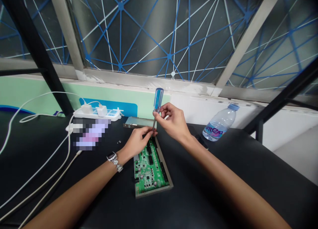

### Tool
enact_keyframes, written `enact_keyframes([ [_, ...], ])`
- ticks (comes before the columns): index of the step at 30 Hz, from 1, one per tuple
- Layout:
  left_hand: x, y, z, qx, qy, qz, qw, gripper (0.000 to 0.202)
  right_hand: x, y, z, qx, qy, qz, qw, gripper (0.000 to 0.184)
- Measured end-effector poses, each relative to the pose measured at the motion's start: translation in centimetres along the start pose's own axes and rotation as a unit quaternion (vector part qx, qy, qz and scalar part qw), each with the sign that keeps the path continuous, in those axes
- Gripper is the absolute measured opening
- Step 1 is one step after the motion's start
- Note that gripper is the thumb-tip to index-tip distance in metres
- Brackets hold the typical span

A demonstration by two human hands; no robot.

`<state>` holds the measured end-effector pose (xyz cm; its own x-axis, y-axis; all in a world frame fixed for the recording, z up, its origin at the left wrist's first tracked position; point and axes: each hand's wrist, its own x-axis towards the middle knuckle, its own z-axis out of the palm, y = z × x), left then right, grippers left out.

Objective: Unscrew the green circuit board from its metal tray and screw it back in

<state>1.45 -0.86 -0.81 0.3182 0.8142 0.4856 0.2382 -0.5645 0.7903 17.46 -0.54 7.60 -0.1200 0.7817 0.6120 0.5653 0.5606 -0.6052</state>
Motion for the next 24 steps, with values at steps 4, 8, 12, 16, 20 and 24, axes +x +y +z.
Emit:
enact_keyframes([
  [4, 0.1, 0.1, -1.3, 0.134, -0.018, 0.048, 0.99, 0.023, 0.1, 0.2, 0.0, 0.018, -0.004, -0.004, 1.0, 0.021],
  [8, 0.2, -0.2, -3.3, 0.282, -0.09, 0.043, 0.954, 0.019, 0.2, 0.5, 0.0, 0.028, -0.01, -0.007, 1.0, 0.021],
  [12, 0.2, -0.3, -3.9, 0.332, -0.12, 0.014, 0.935, 0.02, 0.0, 0.2, 0.1, 0.009, 0.003, -0.003, 1.0, 0.021],
  [16, 0.1, 0.0, -3.6, 0.351, -0.114, 0.009, 0.929, 0.022, -0.3, -0.3, 0.2, -0.014, 0.021, -0.002, 1.0, 0.021],
  [20, -0.1, 0.1, -3.4, 0.362, -0.11, 0.007, 0.926, 0.023, -0.7, -0.7, 0.3, -0.03, 0.041, -0.006, 0.999, 0.022],
  [24, -0.2, 0.1, -3.6, 0.362, -0.118, 0.006, 0.925, 0.023, -0.8, -0.8, 0.4, -0.046, 0.052, -0.008, 0.998, 0.023],
])
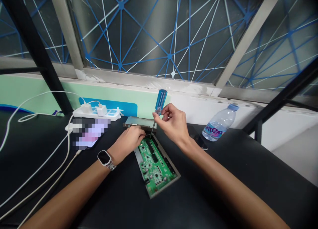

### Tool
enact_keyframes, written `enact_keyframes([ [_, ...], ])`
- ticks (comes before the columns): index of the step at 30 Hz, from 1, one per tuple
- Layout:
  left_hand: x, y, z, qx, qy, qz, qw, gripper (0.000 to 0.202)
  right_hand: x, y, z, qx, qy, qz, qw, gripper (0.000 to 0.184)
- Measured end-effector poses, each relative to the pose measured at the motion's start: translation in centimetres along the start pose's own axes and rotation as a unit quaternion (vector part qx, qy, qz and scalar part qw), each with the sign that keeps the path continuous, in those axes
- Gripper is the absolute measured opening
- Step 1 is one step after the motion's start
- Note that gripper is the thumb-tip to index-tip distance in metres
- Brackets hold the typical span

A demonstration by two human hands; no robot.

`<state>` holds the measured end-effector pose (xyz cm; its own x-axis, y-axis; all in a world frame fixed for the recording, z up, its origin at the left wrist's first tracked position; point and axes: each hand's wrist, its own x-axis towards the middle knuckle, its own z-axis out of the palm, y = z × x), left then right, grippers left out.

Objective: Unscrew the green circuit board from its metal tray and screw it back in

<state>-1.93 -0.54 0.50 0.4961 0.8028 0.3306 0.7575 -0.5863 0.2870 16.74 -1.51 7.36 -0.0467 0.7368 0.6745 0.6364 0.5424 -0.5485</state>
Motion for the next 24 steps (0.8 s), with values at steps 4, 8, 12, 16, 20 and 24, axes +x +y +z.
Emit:
enact_keyframes([
  [4, 0.0, 0.0, -0.1, -0.012, 0.004, 0.006, 1.0, 0.022, 0.2, -0.1, 0.0, 0.019, -0.005, -0.005, 1.0, 0.021],
  [8, 0.1, 0.0, -0.1, -0.015, 0.004, -0.006, 1.0, 0.02, 0.6, 0.5, 0.2, 0.14, -0.076, 0.041, 0.986, 0.021],
  [12, 0.1, 0.1, -0.3, -0.018, -0.017, -0.041, 0.999, 0.013, 1.0, 1.4, 0.4, 0.271, -0.092, 0.068, 0.956, 0.029],
  [16, -0.3, 0.6, -1.0, 0.009, -0.04, -0.077, 0.996, 0.017, 1.7, 1.6, -0.1, 0.323, -0.022, 0.049, 0.945, 0.027],
  [20, -0.7, 1.6, -0.9, -0.001, 0.01, 0.016, 1.0, 0.04, 2.6, 1.8, -1.2, 0.352, 0.063, 0.047, 0.933, 0.024],
  [24, -0.7, 3.4, 0.4, -0.075, -0.023, 0.115, 0.99, 0.042, 3.3, 2.1, -1.8, 0.384, 0.125, 0.071, 0.912, 0.024],
])
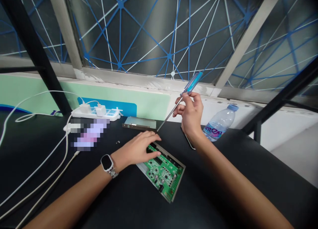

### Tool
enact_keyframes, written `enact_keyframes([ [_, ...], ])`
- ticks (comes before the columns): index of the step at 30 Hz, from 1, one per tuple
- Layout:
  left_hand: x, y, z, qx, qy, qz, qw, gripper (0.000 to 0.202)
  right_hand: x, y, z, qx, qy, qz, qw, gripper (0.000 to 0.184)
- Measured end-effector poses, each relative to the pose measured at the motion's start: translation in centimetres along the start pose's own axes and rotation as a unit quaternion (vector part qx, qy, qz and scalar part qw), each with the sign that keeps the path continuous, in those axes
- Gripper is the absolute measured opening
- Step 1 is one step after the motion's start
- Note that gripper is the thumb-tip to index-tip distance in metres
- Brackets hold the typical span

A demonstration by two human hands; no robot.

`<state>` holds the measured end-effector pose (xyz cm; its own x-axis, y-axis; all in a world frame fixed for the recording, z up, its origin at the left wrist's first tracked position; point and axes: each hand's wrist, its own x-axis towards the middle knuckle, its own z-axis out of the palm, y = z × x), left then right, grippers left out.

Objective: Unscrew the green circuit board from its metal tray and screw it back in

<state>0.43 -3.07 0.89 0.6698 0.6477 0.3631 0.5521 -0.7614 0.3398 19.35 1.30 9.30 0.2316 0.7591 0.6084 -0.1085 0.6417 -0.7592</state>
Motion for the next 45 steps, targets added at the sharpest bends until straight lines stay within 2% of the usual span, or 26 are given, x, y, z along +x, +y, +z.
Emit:
enact_keyframes([
  [4, 0.6, 1.0, 0.9, 0.039, -0.021, 0.002, 0.999, 0.029, -0.2, 0.1, 0.2, 0.018, 0.003, 0.044, 0.999, 0.025],
  [7, 0.6, 0.9, 0.3, 0.093, -0.024, -0.034, 0.995, 0.028, -0.6, 0.2, 0.5, 0.012, -0.019, 0.074, 0.997, 0.027],
  [13, -1.0, -0.1, -2.0, 0.16, -0.075, -0.125, 0.976, 0.056, -1.4, 0.5, 0.8, -0.025, -0.068, 0.122, 0.99, 0.024],
  [18, -1.6, -0.4, -2.7, 0.179, -0.118, -0.18, 0.96, 0.081, -1.8, 1.0, 1.1, -0.057, -0.095, 0.144, 0.983, 0.027],
  [21, -1.7, -0.5, -2.8, 0.161, -0.132, -0.207, 0.956, 0.082, -2.0, 1.2, 1.3, -0.053, -0.1, 0.148, 0.983, 0.033],
  [25, -1.9, -0.9, -3.1, 0.037, -0.192, -0.278, 0.94, 0.08, -2.4, 1.4, 1.5, -0.038, -0.113, 0.156, 0.981, 0.037],
  [28, -1.8, -1.2, -3.4, 0.012, -0.198, -0.292, 0.936, 0.073, -2.5, 1.6, 1.5, -0.033, -0.123, 0.155, 0.98, 0.037],
  [31, -1.5, -1.9, -3.8, 0.086, -0.133, -0.264, 0.951, 0.057, -2.5, 1.7, 1.5, -0.029, -0.133, 0.152, 0.979, 0.039],
  [34, -1.5, -3.2, -4.6, 0.128, -0.085, -0.261, 0.953, 0.036, -2.6, 1.7, 1.5, -0.023, -0.138, 0.156, 0.978, 0.04],
  [38, -2.2, -5.4, -5.8, 0.124, -0.081, -0.286, 0.947, 0.017, -2.9, 1.7, 1.7, -0.016, -0.148, 0.168, 0.974, 0.04],
  [40, -2.7, -6.4, -6.2, 0.093, -0.101, -0.285, 0.949, 0.012, -3.0, 1.9, 1.8, -0.012, -0.157, 0.171, 0.973, 0.038],
  [45, -3.3, -8.1, -6.5, 0.041, -0.153, -0.308, 0.938, 0.014, -3.3, 2.3, 1.9, -0.008, -0.164, 0.181, 0.97, 0.037],
])
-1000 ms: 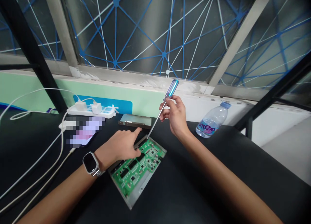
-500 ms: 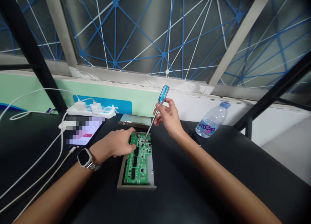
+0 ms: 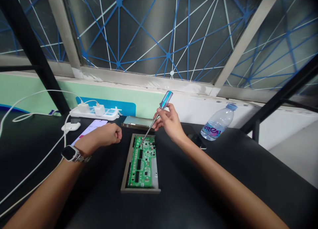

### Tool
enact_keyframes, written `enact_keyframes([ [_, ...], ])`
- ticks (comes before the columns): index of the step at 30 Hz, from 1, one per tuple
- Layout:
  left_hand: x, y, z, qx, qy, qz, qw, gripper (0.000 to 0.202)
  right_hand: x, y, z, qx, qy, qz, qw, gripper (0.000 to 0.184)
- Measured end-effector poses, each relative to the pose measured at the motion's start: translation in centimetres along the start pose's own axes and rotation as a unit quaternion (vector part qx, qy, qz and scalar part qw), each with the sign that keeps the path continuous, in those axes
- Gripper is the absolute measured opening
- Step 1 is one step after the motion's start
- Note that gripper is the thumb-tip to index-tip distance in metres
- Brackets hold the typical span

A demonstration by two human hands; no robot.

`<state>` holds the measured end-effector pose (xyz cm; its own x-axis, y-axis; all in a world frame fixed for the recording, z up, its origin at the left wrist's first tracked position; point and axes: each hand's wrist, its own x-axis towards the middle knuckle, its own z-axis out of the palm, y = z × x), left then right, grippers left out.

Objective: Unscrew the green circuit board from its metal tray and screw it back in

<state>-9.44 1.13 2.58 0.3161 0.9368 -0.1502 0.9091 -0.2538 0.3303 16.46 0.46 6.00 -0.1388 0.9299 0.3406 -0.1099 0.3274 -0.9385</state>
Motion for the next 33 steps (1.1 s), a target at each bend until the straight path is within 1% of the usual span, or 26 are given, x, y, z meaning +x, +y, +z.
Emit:
enact_keyframes([
  [4, 0.2, -0.6, 0.0, -0.005, -0.009, -0.009, 1.0, 0.018, 0.0, 0.0, -0.1, 0.001, 0.0, -0.004, 1.0, 0.036],
  [8, 0.0, -0.1, -0.2, -0.007, -0.016, -0.015, 1.0, 0.019, 0.1, 0.1, -0.1, -0.001, 0.001, -0.004, 1.0, 0.037],
  [11, -0.2, 1.0, -0.4, -0.017, -0.008, 0.015, 1.0, 0.02, 0.2, 0.3, -0.1, -0.002, 0.003, -0.005, 1.0, 0.038],
  [13, -0.2, 1.8, -0.4, -0.055, 0.009, 0.049, 0.997, 0.017, 0.2, 0.5, -0.2, -0.008, 0.011, -0.013, 1.0, 0.039],
  [17, -0.2, 3.1, 0.2, -0.135, 0.043, 0.119, 0.983, 0.018, 0.2, 0.8, -0.4, -0.037, 0.024, -0.035, 0.998, 0.043],
  [20, -0.1, 3.7, 0.6, -0.164, 0.041, 0.153, 0.974, 0.018, 0.2, 0.8, -0.6, -0.042, 0.032, -0.043, 0.998, 0.044],
  [24, -0.2, 4.1, 0.9, -0.182, 0.023, 0.173, 0.968, 0.017, 0.3, 0.8, -0.8, -0.037, 0.047, -0.045, 0.997, 0.043],
  [33, -0.2, 4.1, 0.9, -0.206, 0.005, 0.179, 0.962, 0.017, 0.4, 0.6, -0.9, -0.03, 0.057, -0.05, 0.997, 0.04],
])
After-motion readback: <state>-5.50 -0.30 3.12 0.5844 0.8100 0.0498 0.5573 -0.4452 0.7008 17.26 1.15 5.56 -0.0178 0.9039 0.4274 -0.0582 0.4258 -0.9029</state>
